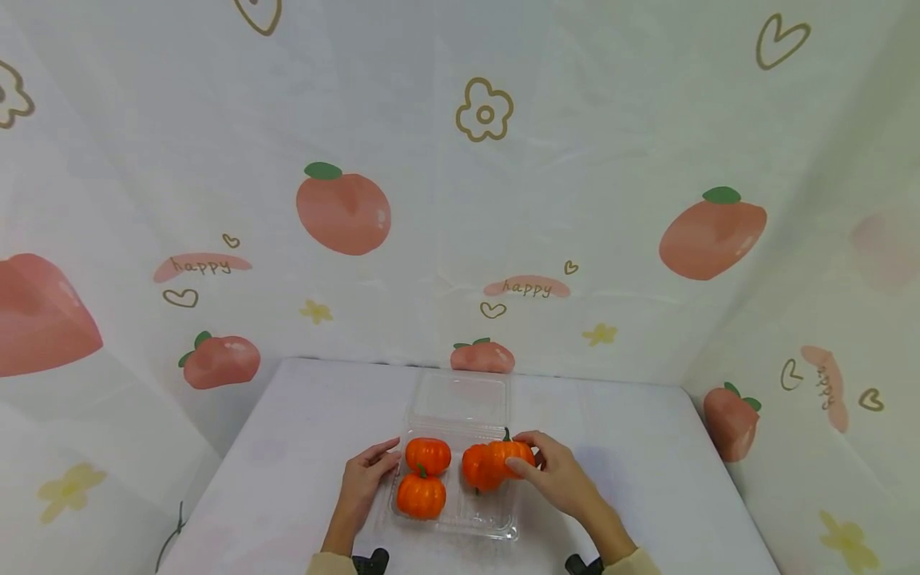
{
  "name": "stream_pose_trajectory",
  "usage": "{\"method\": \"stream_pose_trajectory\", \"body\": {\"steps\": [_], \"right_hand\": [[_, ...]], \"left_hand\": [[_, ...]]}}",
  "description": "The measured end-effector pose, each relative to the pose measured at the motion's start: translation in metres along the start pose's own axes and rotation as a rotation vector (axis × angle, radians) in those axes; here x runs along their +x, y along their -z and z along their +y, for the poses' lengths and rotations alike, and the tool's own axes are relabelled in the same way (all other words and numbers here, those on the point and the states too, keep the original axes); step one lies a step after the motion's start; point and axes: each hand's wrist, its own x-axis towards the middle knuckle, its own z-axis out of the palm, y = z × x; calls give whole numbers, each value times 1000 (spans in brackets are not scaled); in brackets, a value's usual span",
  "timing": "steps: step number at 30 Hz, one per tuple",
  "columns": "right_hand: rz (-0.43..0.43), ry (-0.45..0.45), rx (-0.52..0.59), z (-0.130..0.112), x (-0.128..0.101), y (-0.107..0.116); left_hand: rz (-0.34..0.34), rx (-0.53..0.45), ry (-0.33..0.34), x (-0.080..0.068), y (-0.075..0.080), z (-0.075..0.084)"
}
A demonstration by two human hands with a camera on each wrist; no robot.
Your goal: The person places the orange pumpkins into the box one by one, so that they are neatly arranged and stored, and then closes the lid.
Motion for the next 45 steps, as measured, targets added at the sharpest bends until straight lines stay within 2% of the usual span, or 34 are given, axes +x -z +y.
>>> {"method": "stream_pose_trajectory", "body": {"steps": [8, 16, 24, 33, 40, 45], "right_hand": [[-72, 73, 24, -3, -5, -15], [-99, 143, -5, -5, -8, -25], [-181, 135, -3, -7, -9, -33], [-208, 130, -44, -4, -12, -40], [-198, 165, -77, -2, -14, -43], [-200, 127, -121, -3, -15, -42]], "left_hand": [[-6, -4, 7, 2, 0, -2], [-2, -3, 23, 4, 0, -5], [-6, -17, 4, 3, 2, -3], [-11, -35, 4, 3, 1, -7], [-17, -27, -1, 2, 3, -5], [-13, -28, 8, 0, 1, -3]]}}
